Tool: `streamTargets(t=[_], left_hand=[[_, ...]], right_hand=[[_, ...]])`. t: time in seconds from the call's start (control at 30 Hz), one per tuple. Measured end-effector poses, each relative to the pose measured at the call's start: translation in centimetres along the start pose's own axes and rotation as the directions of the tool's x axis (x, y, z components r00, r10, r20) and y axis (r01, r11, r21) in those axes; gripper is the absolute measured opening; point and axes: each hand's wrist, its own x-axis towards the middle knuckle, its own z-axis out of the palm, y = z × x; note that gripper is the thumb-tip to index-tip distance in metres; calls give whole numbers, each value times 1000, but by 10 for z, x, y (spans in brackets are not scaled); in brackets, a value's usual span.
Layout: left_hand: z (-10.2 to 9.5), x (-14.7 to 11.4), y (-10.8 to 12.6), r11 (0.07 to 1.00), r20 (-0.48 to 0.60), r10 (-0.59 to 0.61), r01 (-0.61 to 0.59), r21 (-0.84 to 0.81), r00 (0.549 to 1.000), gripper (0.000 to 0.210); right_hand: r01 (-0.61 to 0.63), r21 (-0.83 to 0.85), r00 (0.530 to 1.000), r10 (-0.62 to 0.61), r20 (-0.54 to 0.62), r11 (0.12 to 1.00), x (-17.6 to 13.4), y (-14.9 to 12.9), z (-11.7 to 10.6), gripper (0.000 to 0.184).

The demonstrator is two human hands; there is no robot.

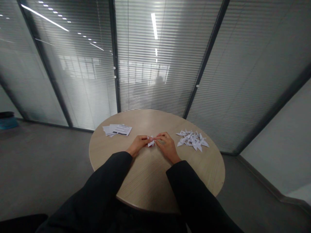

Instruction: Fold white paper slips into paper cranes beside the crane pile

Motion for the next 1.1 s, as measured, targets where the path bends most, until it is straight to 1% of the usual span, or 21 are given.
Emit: streamTargets(t=[0.2, 0.3, 0.4, 0.5, 0.6, 0.73, 0.87, 1.1], left_hand=[[0, -1, 1, 999, 15, 14, -15, 40, 1000, 46], [-2, 1, -2, 999, 22, 34, -35, 36, 999, 46], [-4, 4, -5, 996, 23, 71, -72, 53, 997, 45], [-4, 6, -6, 983, 13, 136, -136, 125, 991, 44], [-3, 7, -4, 974, -9, 166, -163, 157, 986, 46], [-3, 7, -2, 985, -68, 127, -118, 126, 990, 52], [-4, 8, -3, 986, -105, 126, -113, 118, 987, 53], [-4, 10, -8, 962, -103, 180, -154, 225, 978, 50]], right_hand=[[-44, 46, 999, 44, 3, 998, 1, -3, 0, 10], [-88, 88, 996, 87, 15, 992, 0, -4, 1, 11], [-157, 115, 988, 157, 15, 981, -1, -2, 3, 14], [-200, 102, 980, 200, 2, 975, -2, 0, 4, 17], [-195, 94, 981, 194, 23, 976, -2, 1, 6, 16], [-172, 101, 985, 168, 48, 980, -2, 0, 6, 13], [-157, 105, 987, 151, 61, 982, -3, 1, 7, 13], [-127, 87, 990, 121, 71, 988, -4, 3, 8, 14]])
